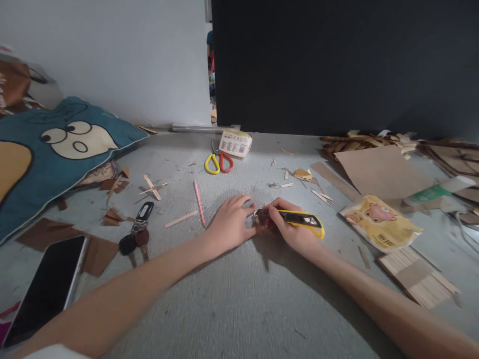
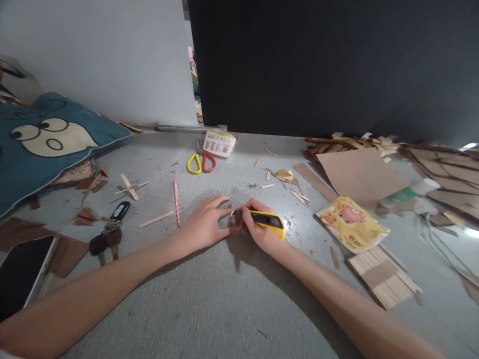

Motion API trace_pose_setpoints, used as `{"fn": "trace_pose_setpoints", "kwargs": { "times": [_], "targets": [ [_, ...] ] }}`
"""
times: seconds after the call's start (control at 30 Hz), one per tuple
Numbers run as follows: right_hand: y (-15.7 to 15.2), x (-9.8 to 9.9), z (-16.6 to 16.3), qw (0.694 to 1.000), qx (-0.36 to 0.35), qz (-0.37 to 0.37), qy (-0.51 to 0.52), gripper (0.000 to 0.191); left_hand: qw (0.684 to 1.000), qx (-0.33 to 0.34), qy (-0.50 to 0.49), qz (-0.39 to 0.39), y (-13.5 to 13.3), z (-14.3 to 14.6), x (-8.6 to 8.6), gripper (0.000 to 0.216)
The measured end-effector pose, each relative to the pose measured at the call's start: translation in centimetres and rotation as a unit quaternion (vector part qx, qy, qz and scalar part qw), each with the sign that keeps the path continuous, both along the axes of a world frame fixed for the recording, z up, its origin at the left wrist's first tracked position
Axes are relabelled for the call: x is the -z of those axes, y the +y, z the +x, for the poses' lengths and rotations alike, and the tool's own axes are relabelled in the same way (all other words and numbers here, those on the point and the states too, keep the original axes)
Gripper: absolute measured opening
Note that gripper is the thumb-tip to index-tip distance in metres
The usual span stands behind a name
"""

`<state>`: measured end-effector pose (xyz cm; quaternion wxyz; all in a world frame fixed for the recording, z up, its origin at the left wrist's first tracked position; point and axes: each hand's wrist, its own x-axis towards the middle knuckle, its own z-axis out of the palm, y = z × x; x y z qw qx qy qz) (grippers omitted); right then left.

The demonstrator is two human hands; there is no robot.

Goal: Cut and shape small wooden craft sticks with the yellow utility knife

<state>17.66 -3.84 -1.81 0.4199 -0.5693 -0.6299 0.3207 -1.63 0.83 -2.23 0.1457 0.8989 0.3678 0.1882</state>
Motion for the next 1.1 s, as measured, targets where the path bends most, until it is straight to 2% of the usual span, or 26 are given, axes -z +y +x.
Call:
{"fn": "trace_pose_setpoints", "kwargs": {
  "times": [0.17,0.3,0.5,0.63,0.83,0.97,1.1],
  "targets": [
    [0.7,0.3,0.2,0.993,0.004,-0.068,0.101,0.025,1.0,0.003,0.003,0.015,0.0,0.0,-0.1,0.043],
    [1.0,0.2,0.2,0.967,-0.011,-0.131,0.218,0.02,1.0,0.003,-0.001,0.012,0.0,0.0,-0.1,0.044],
    [1.7,0.2,0.2,0.931,0.023,-0.185,0.313,0.016,1.0,0.005,0.002,0.011,0.0,0.0,-0.3,0.041],
    [1.9,0.3,0.3,0.926,0.022,-0.196,0.323,0.017,1.0,0.006,0.013,0.014,0.1,0.1,-0.4,0.043],
    [1.4,0.1,0.2,0.942,0.018,-0.166,0.292,0.015,0.998,0.012,-0.032,0.059,-0.4,-0.2,0.6,0.035],
    [1.3,0.1,0.2,0.947,0.011,-0.158,0.281,0.016,0.993,0.036,-0.061,0.093,-0.6,-0.5,0.8,0.029],
    [1.3,0.0,0.2,0.953,0.005,-0.148,0.266,0.017,0.992,0.06,-0.051,0.096,-0.3,-0.8,0.6,0.026]
  ]
}}
